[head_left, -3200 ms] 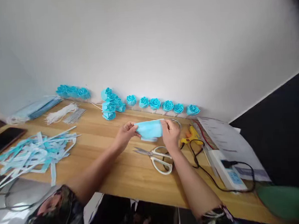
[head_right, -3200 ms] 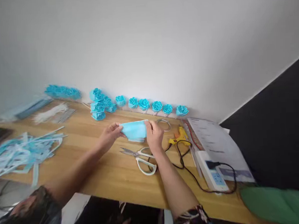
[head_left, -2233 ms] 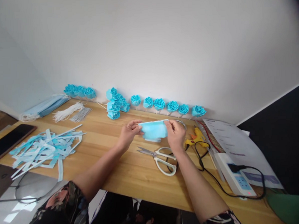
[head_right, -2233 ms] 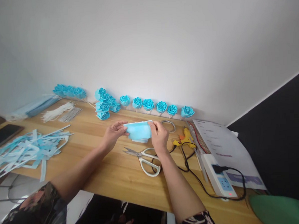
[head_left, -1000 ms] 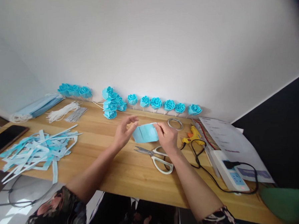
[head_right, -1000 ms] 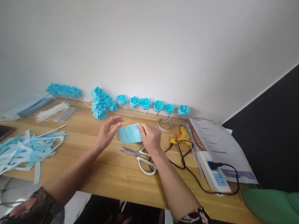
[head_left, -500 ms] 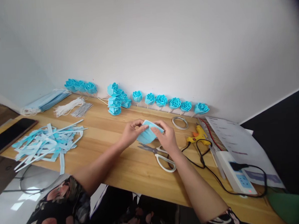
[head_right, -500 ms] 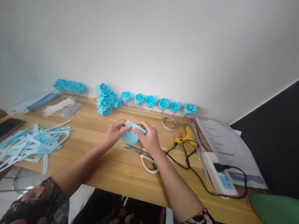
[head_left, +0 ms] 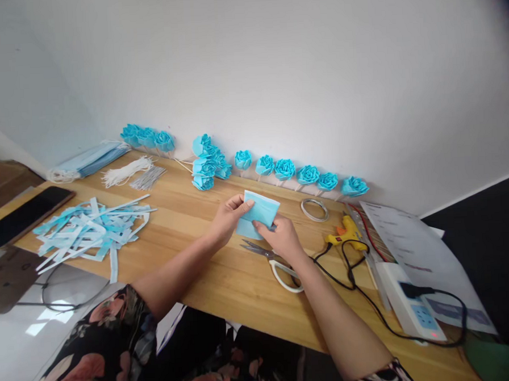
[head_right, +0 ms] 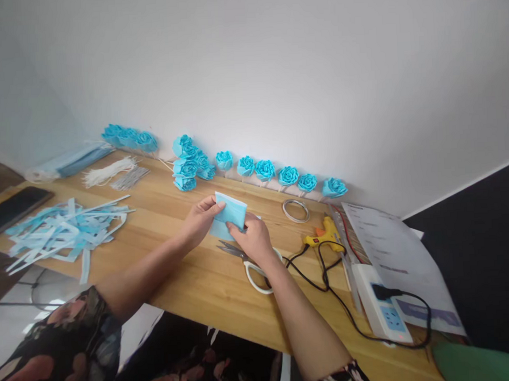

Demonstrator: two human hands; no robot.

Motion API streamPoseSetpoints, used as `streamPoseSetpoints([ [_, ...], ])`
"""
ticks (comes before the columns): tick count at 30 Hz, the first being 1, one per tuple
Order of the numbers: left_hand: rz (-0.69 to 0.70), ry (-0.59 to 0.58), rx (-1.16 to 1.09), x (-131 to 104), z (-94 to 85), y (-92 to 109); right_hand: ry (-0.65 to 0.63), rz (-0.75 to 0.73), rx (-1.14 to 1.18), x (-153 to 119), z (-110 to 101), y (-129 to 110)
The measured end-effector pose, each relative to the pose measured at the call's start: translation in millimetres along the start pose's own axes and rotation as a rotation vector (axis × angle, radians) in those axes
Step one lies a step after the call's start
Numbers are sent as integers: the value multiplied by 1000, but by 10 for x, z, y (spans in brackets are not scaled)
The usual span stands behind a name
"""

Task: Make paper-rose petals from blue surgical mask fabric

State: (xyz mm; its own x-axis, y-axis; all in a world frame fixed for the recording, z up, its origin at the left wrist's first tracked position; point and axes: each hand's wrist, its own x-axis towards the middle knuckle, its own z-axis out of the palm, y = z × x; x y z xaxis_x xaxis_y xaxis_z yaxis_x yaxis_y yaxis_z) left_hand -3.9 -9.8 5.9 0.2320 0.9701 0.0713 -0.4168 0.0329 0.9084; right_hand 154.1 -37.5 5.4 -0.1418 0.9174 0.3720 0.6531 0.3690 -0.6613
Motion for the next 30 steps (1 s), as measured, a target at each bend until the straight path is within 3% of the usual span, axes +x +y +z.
streamPoseSetpoints([
  [5,104,145,39,14,-4,46,-6,-171,-227,-24,65,-5],
  [10,173,252,188,22,23,29,-80,-209,-184,-48,84,-61],
  [14,244,271,332,13,12,-28,-143,-36,57,-42,33,-72],
  [19,273,181,451,-46,52,-54,-97,198,527,-18,56,-4],
  [26,243,192,454,-38,60,-58,109,298,656,52,-69,-13],
  [30,238,156,485,-39,64,-53,94,317,734,59,-91,-39],
])
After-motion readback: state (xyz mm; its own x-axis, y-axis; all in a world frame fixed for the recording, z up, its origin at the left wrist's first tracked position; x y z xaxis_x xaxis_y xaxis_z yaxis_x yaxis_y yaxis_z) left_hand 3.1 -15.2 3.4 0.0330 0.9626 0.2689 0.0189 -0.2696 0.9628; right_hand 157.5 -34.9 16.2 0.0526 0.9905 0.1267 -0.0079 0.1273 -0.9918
